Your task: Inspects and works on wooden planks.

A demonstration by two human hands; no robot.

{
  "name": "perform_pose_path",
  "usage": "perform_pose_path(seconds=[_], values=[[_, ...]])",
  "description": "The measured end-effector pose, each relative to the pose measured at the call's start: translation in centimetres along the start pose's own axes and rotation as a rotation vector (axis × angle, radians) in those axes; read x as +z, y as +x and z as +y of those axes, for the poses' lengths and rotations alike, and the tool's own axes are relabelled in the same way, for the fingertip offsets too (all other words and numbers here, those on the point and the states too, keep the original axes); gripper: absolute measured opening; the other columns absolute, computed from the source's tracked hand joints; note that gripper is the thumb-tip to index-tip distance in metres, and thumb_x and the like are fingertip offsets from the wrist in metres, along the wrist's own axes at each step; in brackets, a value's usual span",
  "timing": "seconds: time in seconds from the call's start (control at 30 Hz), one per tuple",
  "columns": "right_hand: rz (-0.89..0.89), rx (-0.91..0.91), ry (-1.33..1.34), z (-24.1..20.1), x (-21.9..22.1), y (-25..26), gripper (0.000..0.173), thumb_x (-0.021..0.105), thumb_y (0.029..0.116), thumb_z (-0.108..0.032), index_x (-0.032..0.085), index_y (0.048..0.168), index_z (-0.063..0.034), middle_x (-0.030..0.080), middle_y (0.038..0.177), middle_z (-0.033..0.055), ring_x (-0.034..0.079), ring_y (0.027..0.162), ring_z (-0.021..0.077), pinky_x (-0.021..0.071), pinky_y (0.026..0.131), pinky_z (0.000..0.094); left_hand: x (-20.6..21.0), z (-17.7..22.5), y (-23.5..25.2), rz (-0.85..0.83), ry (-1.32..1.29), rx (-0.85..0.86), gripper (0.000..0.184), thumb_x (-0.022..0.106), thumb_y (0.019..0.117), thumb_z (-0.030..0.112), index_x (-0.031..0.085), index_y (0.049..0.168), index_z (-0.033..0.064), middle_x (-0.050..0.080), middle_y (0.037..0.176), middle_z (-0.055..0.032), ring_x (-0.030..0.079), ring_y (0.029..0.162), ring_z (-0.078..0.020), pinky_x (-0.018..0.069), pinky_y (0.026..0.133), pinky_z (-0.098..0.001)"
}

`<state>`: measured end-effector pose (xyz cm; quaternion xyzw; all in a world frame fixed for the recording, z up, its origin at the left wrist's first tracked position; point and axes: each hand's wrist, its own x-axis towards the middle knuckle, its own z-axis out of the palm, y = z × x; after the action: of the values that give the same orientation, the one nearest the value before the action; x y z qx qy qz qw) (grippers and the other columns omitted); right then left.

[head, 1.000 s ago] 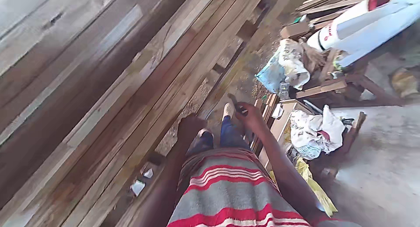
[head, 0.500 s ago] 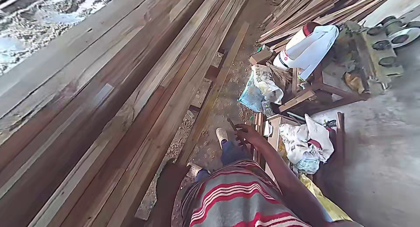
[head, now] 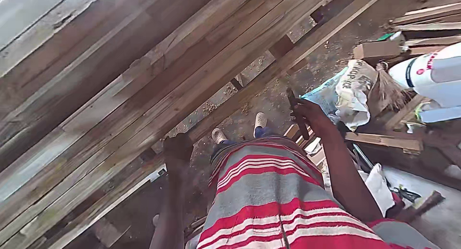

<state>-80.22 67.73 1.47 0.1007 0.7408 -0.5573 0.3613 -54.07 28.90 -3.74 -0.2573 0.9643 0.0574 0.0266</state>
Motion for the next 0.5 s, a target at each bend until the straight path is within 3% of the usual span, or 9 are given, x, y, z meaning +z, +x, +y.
perform_pose_path(seconds=[0.07,0.13,0.27,0.37,0.5], values=[[0.01,0.017,-0.014,-0.5,-0.7,0.1,0.035,0.052,0.1083,-0.016,0.054,0.143,-0.011,0.068,0.115,0.0106,0.071,0.092,0.0217,0.0614,0.077,0.0408,-1.3,-0.7,0.5,-0.136,-0.181,-0.052,0.043,0.08,0.0802,0.009,0.069,0.12,-0.0002,0.067,0.122,-0.0252,0.061,0.121,-0.0441,0.0445,0.108,-0.0578],[0.013,0.02,-0.025,-0.8,-0.8,0.4,0.034,0.051,0.1085,-0.015,0.054,0.143,-0.011,0.068,0.114,0.0101,0.071,0.09,0.0202,0.0611,0.075,0.0384,-1.9,-1.6,1.2,-0.213,-0.282,-0.045,0.047,0.083,0.0779,0.01,0.069,0.122,0.0018,0.066,0.124,-0.0247,0.06,0.121,-0.0421,0.0456,0.106,-0.0586],[0.015,-0.004,-0.029,-0.8,-0.4,0.6,0.036,0.05,0.1086,-0.016,0.052,0.144,-0.0111,0.067,0.116,0.0105,0.07,0.093,0.0211,0.0612,0.077,0.0398,-2.8,-2.6,3.2,-0.367,-0.322,-0.032,0.044,0.084,0.0804,0.013,0.07,0.121,0.003,0.068,0.117,-0.0243,0.065,0.113,-0.0428,0.0488,0.098,-0.0659],[0.008,-0.022,-0.058,-0.4,0.8,0.1,0.037,0.051,0.1083,-0.016,0.051,0.145,-0.0132,0.066,0.12,0.0098,0.071,0.094,0.021,0.0614,0.078,0.0403,-2.5,-4.1,4.5,-0.451,-0.364,0.005,0.037,0.084,0.086,0.024,0.073,0.117,0.0083,0.071,0.112,-0.0182,0.068,0.106,-0.0358,0.0515,0.094,-0.0632],[0.0,-0.05,-0.108,0.5,3.8,-0.8,0.038,0.053,0.1067,-0.01,0.052,0.145,-0.0123,0.065,0.125,0.0106,0.071,0.093,0.0211,0.0616,0.078,0.0402,-2.3,-5.3,5.3,-0.504,-0.403,0.113,0.031,0.079,0.0899,0.024,0.072,0.116,0.0074,0.072,0.099,-0.0188,0.069,0.093,-0.0371,0.0528,0.084,-0.0645]])
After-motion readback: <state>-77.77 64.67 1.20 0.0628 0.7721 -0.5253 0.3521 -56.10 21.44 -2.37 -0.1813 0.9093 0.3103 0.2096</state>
